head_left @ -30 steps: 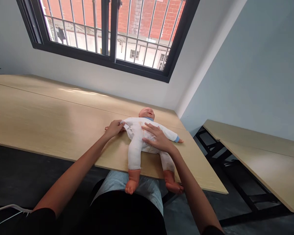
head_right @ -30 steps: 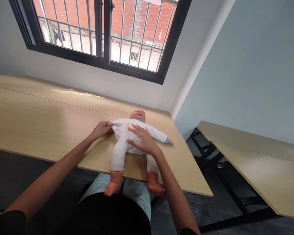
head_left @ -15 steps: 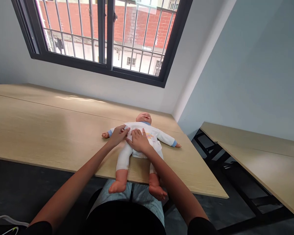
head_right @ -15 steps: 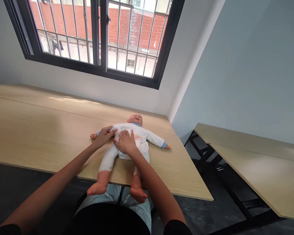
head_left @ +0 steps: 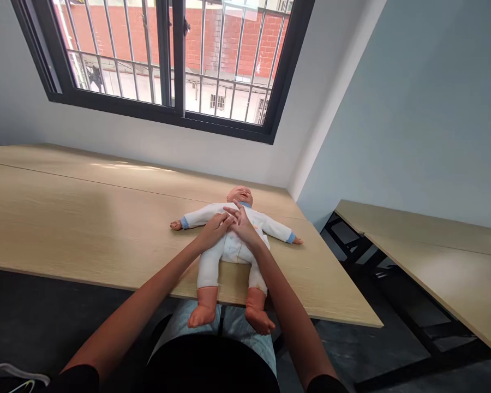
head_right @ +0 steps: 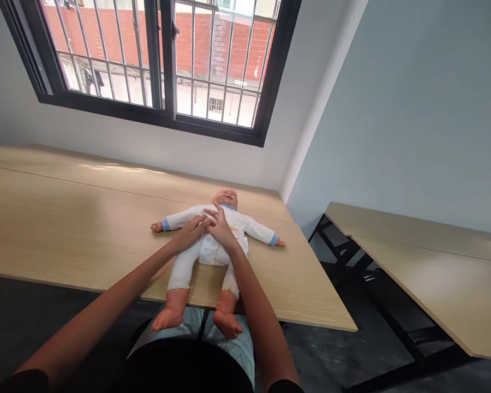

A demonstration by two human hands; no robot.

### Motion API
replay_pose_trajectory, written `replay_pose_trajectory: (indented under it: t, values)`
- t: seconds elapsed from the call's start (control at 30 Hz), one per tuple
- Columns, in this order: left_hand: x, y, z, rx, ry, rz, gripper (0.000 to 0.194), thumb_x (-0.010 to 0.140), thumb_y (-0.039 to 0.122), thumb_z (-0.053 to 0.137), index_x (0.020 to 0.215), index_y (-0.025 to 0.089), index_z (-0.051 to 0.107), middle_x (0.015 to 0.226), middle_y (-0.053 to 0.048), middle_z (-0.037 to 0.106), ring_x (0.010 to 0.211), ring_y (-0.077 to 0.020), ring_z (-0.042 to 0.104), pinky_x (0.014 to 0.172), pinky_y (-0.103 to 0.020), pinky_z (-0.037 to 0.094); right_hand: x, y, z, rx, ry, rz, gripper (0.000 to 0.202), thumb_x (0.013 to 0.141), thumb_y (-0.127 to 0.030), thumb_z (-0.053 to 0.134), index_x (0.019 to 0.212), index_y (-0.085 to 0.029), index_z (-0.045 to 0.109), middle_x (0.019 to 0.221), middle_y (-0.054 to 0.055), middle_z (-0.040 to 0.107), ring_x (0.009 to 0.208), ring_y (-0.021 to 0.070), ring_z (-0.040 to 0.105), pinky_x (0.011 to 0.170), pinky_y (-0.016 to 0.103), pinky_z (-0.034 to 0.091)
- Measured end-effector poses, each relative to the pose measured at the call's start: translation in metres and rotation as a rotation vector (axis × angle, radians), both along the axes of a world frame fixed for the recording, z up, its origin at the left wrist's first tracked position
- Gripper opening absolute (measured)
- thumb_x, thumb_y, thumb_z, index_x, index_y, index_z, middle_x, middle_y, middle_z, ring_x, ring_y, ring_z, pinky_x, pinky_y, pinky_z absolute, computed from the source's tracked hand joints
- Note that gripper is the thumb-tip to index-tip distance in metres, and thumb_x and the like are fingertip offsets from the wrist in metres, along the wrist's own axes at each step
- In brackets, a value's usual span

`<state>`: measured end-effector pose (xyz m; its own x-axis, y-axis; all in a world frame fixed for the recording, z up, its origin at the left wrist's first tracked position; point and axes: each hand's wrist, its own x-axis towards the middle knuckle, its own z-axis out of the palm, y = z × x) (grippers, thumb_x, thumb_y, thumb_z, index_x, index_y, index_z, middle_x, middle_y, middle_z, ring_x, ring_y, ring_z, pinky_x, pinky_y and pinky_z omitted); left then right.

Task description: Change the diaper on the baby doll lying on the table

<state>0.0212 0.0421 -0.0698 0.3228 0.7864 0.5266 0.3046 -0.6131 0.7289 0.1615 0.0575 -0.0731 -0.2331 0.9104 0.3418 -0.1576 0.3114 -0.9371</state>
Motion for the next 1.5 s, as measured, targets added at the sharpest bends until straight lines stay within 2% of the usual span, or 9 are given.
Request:
replay_pose_trajectory:
  t: [0.13,0.23,0.47,0.63,0.73,0.87,1.1,1.33,1.5]
  values:
    - [-0.006,-0.006,-0.005,0.067,0.053,-0.016,0.029,0.094,0.042,0.050,0.102,0.020,0.067,0.109,-0.008,0.070,0.109,-0.0255,0.059,0.100,-0.042,0.045,0.010,0.002,0.012,-0.104,0.325,-0.085,0.049,0.066,-0.023,0.065,0.114,-0.028,0.057,0.119,0.000,0.066,0.117,0.0174,0.058,0.093,0.028,0.050]
    - [-0.012,-0.006,-0.009,0.131,0.132,-0.065,0.028,0.091,0.038,0.058,0.109,0.021,0.071,0.118,-0.007,0.071,0.131,-0.0286,0.048,0.110,-0.046,0.039,0.020,0.003,0.020,-0.136,0.462,-0.153,0.033,0.067,-0.022,0.064,0.101,-0.024,0.062,0.107,-0.001,0.069,0.106,0.0152,0.064,0.094,0.027,0.048]
    - [-0.015,-0.007,-0.010,0.138,0.336,-0.035,0.037,0.098,0.032,0.045,0.128,0.025,0.065,0.135,-0.004,0.063,0.138,-0.0285,0.042,0.115,-0.053,0.029,0.038,-0.001,0.031,-0.049,0.376,-0.463,0.020,0.069,-0.029,0.062,0.087,-0.019,0.064,0.082,0.000,0.066,0.070,0.0113,0.062,0.070,0.022,0.048]
    - [-0.014,-0.010,-0.009,0.128,0.451,-0.081,0.042,0.100,0.024,0.036,0.136,0.027,0.057,0.145,-0.003,0.054,0.148,-0.0283,0.027,0.119,-0.060,0.011,0.055,-0.006,0.030,0.007,0.163,-0.680,0.020,0.072,-0.033,0.057,0.084,-0.019,0.063,0.072,0.000,0.063,0.058,0.0115,0.054,0.058,0.023,0.042]
    - [-0.015,-0.009,-0.010,0.142,0.429,-0.157,0.044,0.100,0.023,0.033,0.138,0.026,0.054,0.148,-0.003,0.051,0.149,-0.0245,0.025,0.121,-0.056,0.008,0.065,-0.017,0.021,0.090,-0.030,-0.653,0.023,0.073,-0.037,0.061,0.086,-0.018,0.064,0.076,0.003,0.067,0.065,0.0155,0.059,0.063,0.027,0.047]
    - [-0.015,-0.008,-0.012,0.139,0.311,-0.234,0.042,0.100,0.027,0.034,0.136,0.023,0.057,0.147,-0.004,0.053,0.147,-0.0207,0.030,0.121,-0.043,0.025,0.069,-0.037,0.006,0.142,-0.203,-0.523,0.029,0.076,-0.040,0.066,0.094,-0.017,0.066,0.082,0.006,0.070,0.075,0.0203,0.065,0.069,0.031,0.051]
    - [-0.018,-0.014,-0.008,0.044,0.303,-0.156,0.045,0.100,0.039,0.038,0.137,0.023,0.058,0.144,-0.004,0.055,0.144,-0.0247,0.036,0.119,-0.042,0.029,0.060,-0.044,0.004,0.203,-0.552,-0.426,0.018,0.083,-0.023,0.061,0.099,-0.020,0.070,0.099,0.005,0.074,0.086,0.0219,0.068,0.082,0.036,0.052]
    - [-0.020,-0.015,-0.004,-0.035,0.279,-0.174,0.050,0.098,0.046,0.042,0.136,0.019,0.059,0.146,-0.007,0.053,0.148,-0.0246,0.028,0.120,-0.043,0.025,0.058,-0.042,-0.002,0.421,-0.626,-0.426,0.041,0.078,-0.006,0.047,0.115,-0.015,0.063,0.108,0.010,0.068,0.093,0.0209,0.063,0.088,0.036,0.051]
    - [-0.019,-0.016,-0.003,-0.055,0.170,-0.197,0.047,0.094,0.047,0.052,0.133,0.022,0.060,0.145,-0.008,0.055,0.144,-0.0260,0.037,0.119,-0.042,0.028,0.058,-0.047,0.005,0.397,-0.638,-0.381,0.045,0.079,-0.007,0.044,0.120,-0.018,0.059,0.111,0.007,0.066,0.094,0.0203,0.063,0.088,0.036,0.049]
